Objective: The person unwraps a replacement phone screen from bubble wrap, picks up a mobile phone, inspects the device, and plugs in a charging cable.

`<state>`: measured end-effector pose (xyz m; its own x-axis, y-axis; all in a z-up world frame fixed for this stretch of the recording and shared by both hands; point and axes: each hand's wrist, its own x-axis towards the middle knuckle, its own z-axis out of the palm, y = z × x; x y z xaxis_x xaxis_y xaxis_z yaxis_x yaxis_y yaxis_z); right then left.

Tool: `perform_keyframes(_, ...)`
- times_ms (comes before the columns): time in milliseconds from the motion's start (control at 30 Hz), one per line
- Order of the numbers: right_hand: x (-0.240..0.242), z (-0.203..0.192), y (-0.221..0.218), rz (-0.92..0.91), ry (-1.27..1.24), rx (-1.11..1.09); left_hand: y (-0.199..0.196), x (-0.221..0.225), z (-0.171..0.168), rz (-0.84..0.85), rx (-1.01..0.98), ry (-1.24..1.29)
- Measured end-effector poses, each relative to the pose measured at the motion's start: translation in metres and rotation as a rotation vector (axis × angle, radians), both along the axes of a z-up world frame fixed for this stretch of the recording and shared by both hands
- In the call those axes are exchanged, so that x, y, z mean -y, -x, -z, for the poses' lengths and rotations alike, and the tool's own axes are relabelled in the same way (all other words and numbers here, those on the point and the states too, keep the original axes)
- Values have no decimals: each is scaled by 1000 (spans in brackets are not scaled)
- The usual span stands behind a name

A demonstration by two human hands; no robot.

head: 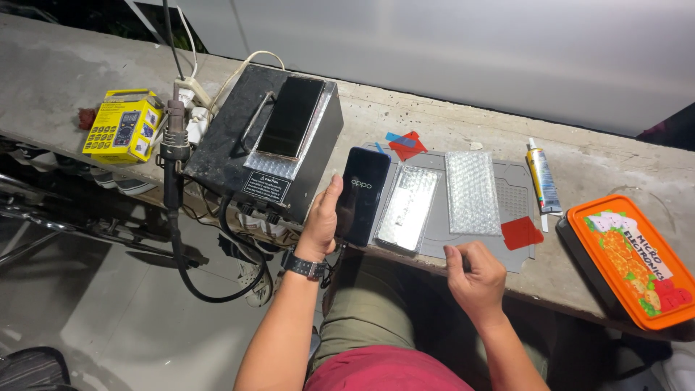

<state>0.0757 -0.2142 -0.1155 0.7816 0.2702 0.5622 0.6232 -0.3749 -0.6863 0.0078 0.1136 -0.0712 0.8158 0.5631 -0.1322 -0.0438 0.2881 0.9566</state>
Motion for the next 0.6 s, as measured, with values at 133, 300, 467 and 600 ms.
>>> perform_keyframes(133, -16, -33, 14, 1, -113, -113, -14, -1, 29, -14, 60, -29)
perform_keyframes(300, -59, -62, 38, -323, -388, -656, -3, 56, -53, 11, 87, -128)
perform_keyframes(467, -91, -75, 42, -391, -398, -748, -15, 61, -16, 8, 52, -274)
perform_keyframes(600, -98, -53, 32, -393, -453, -814, -15, 51, 5, 49, -37, -486)
